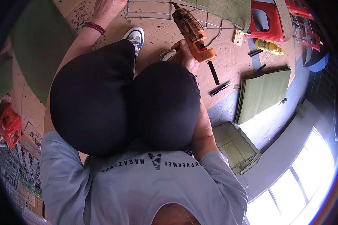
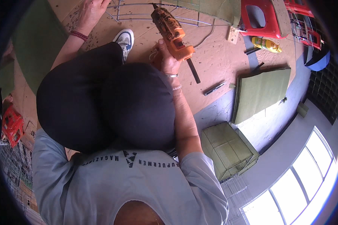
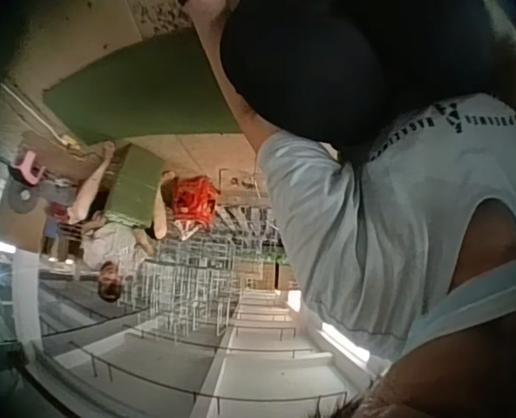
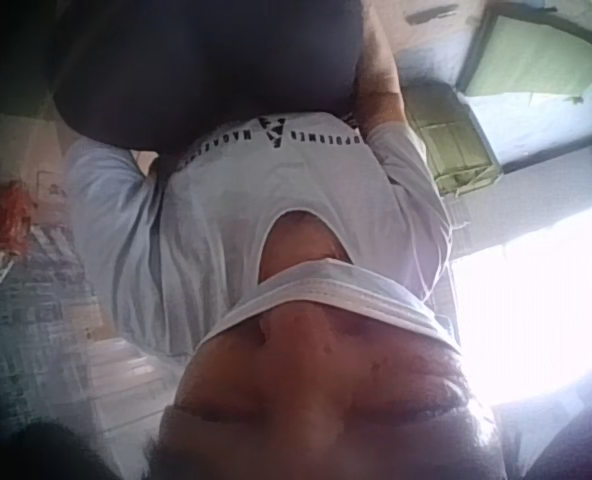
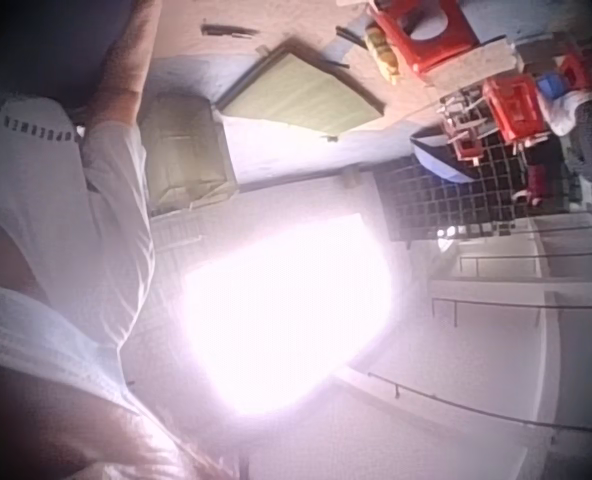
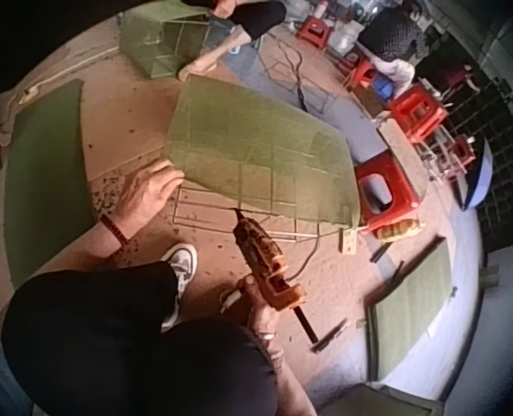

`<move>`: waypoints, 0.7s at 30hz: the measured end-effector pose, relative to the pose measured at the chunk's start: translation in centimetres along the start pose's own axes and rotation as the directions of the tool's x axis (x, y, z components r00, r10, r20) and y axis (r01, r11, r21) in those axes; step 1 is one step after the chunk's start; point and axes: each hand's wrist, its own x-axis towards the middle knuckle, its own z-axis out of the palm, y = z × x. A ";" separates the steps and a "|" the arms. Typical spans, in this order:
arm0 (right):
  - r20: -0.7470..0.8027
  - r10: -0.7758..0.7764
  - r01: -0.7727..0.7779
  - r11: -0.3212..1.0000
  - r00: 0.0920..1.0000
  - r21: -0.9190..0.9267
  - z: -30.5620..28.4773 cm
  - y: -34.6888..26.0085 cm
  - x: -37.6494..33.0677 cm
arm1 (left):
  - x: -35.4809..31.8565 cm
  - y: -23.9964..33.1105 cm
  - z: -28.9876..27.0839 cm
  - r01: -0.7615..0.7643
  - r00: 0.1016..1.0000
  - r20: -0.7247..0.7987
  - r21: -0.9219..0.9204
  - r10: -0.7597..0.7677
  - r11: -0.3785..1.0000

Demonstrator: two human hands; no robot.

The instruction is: The person assembles green plastic mesh panels by sealing their edges and attaching components with a hot glue gun, using hot glue sticks.

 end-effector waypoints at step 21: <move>0.064 0.009 -0.016 0.994 0.998 0.111 1.7 -0.3 -0.7 | -0.3 -0.6 -0.3 0.014 1.000 -0.012 -0.011 -0.014 1.000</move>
